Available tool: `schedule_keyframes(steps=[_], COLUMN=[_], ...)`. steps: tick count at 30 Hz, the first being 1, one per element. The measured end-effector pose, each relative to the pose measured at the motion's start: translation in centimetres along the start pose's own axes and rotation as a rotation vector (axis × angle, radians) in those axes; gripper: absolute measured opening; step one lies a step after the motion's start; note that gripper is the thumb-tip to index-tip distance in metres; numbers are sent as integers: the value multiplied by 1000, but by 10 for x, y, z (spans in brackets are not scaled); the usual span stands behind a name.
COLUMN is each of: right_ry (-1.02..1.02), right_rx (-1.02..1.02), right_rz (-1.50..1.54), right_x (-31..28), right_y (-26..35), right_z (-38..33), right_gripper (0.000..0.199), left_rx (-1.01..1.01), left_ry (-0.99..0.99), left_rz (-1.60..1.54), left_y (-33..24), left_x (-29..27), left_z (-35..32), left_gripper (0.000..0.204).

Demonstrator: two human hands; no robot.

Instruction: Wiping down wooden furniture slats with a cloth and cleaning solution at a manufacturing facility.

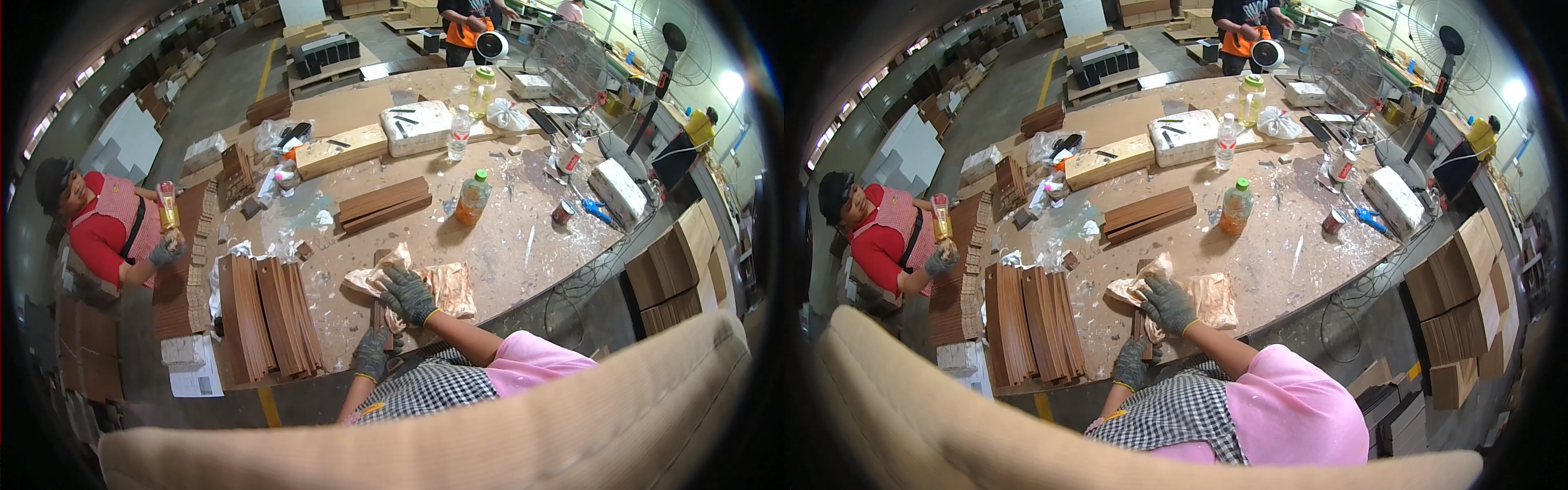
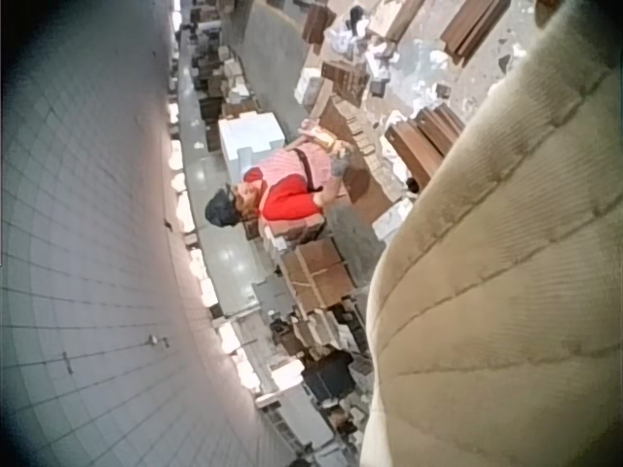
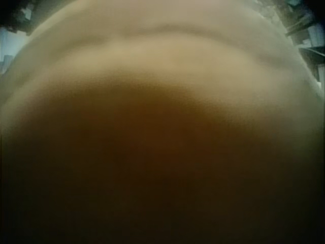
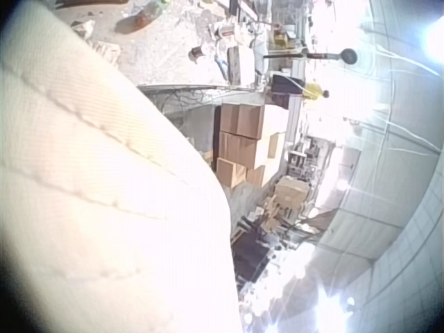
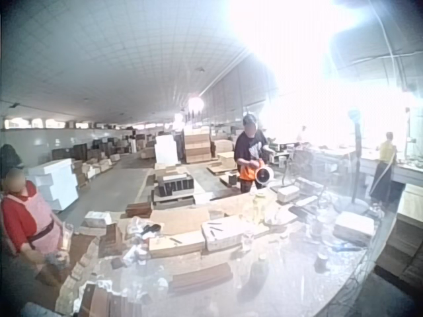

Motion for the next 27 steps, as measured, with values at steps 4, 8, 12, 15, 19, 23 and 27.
schedule_keyframes(steps=[4, 8, 12, 15, 19, 23, 27], right_ry=[-26, -68, -65, -86, -83, -64, -14], right_rx=[-21, -38, -36, -52, -55, -68, 0], right_rz=[6, 10, 50, 54, 49, -52, -98], right_x=[0, 2, 2, -2, -2, 2, -8], right_y=[3, -2, -3, -1, 1, -2, -9], right_z=[1, -1, -2, -2, -2, -1, 22], right_gripper=[45, 44, 43, 42, 41, 43, 41], left_rx=[26, -25, -46, -59, 1, -3, -10], left_ry=[-66, -41, -24, -24, -32, -25, -32], left_rz=[65, -59, -47, -21, -20, -81, -2], left_y=[13, -8, -23, -20, -5, -3, 1], left_x=[-11, 7, 19, 16, 7, 5, 6], left_z=[12, -8, -19, -16, -5, -6, 1], left_gripper=[28, 27, 26, 27, 25, 23, 30])
Point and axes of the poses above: each hand's wrist, its own z-axis towards the middle knuckle, its own x-axis out of the palm, y = z × x, the point moved 1 cm from there along z, towards the middle knuckle, and after that the axes turned 5 degrees about z, right-handed, at the moved point
